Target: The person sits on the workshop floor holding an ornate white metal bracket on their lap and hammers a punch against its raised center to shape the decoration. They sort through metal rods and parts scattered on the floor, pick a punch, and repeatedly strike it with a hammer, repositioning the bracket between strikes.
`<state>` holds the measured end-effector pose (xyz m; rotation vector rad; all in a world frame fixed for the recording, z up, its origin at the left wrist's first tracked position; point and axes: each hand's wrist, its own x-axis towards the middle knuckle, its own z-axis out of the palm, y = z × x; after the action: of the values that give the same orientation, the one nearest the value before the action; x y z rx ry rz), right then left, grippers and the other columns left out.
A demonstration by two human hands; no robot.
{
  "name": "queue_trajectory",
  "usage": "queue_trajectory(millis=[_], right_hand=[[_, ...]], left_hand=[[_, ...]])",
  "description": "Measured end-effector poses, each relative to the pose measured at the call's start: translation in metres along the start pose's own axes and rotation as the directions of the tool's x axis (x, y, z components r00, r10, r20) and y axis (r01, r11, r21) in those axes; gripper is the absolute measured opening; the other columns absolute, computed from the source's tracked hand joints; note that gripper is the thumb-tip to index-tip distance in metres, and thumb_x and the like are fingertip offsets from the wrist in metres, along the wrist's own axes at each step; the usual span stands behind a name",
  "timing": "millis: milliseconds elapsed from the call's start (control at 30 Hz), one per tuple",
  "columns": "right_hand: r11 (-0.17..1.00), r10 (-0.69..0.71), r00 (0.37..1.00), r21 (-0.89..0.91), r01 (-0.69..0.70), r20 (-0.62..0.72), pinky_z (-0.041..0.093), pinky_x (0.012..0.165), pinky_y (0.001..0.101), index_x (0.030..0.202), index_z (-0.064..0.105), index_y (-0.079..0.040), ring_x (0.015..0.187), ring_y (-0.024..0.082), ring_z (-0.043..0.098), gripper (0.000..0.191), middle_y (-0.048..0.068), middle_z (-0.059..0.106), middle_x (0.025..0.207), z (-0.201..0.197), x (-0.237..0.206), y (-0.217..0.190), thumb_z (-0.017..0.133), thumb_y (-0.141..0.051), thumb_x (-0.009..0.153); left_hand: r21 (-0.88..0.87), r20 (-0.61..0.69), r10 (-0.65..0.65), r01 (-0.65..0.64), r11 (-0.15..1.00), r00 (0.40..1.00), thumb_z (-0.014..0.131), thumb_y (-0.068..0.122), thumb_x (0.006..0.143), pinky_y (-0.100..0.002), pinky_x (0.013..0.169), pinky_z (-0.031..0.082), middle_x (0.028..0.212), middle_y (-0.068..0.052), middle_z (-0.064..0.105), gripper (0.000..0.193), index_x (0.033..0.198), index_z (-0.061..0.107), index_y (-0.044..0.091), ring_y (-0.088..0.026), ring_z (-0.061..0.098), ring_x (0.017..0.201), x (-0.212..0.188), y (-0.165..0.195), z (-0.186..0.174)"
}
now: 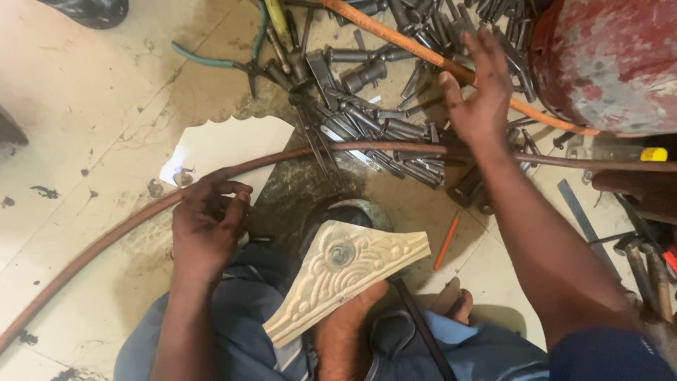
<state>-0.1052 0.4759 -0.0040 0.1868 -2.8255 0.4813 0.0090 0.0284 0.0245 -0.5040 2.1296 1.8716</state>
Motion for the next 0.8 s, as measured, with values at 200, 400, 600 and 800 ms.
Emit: queue_trajectory(millis=[200, 400, 600, 800], right_hand=[[0.999, 0.001, 0.994, 0.043, -0.006, 0.105, 0.031, 0.129, 0.0544, 0.163, 0.034, -0.01, 0.158, 0.044, 0.019, 0.093, 0.027, 0.016, 0.168, 0.007, -0.026, -0.049, 0.082, -0.05, 0.094], [0.937, -0.196, 0.974, -0.271, 0.219, 0.111, 0.013, 0.127, 0.0698, 0.167, 0.014, -0.025, 0.154, 0.046, -0.015, 0.124, 0.03, -0.011, 0.165, 0.042, 0.013, -0.088, 0.083, -0.071, 0.075], [0.977, 0.202, 0.969, -0.097, -0.189, 0.142, 0.022, 0.13, 0.0546, 0.173, 0.014, -0.022, 0.158, 0.051, -0.009, 0.126, 0.034, -0.012, 0.169, 0.03, 0.062, -0.048, 0.089, -0.062, 0.08], [0.999, -0.012, 0.992, -0.047, 0.006, -0.124, 0.033, 0.135, 0.0477, 0.136, 0.061, -0.006, 0.163, 0.036, 0.028, 0.045, 0.023, 0.03, 0.17, -0.029, 0.012, -0.014, 0.087, -0.012, 0.099]], left_hand=[[-0.055, 0.007, -0.005, 0.005, 0.998, 1.0, 0.067, 0.005, 0.095, -0.024, 0.05, 0.048, 0.094, -0.004, 0.074, 0.031, 0.125, 0.065, 0.0, -0.008, 0.063, 0.064, -0.002, 0.002, 0.002], [0.059, 0.008, 0.007, -0.008, 0.998, 1.0, 0.067, 0.006, 0.096, -0.023, 0.053, 0.051, 0.095, -0.006, 0.075, 0.027, 0.122, 0.066, -0.001, -0.007, 0.066, 0.066, -0.003, 0.007, 0.0], [-0.056, 0.017, -0.026, 0.027, 0.998, 1.0, 0.066, 0.005, 0.095, -0.025, 0.05, 0.048, 0.094, -0.006, 0.074, 0.031, 0.126, 0.064, 0.0, -0.009, 0.062, 0.062, 0.0, 0.005, -0.002], [-0.032, -0.001, -0.01, 0.01, 0.999, 1.0, 0.068, 0.006, 0.095, -0.023, 0.054, 0.051, 0.093, -0.005, 0.074, 0.03, 0.125, 0.066, 0.0, -0.008, 0.065, 0.066, 0.0, 0.005, 0.0]])
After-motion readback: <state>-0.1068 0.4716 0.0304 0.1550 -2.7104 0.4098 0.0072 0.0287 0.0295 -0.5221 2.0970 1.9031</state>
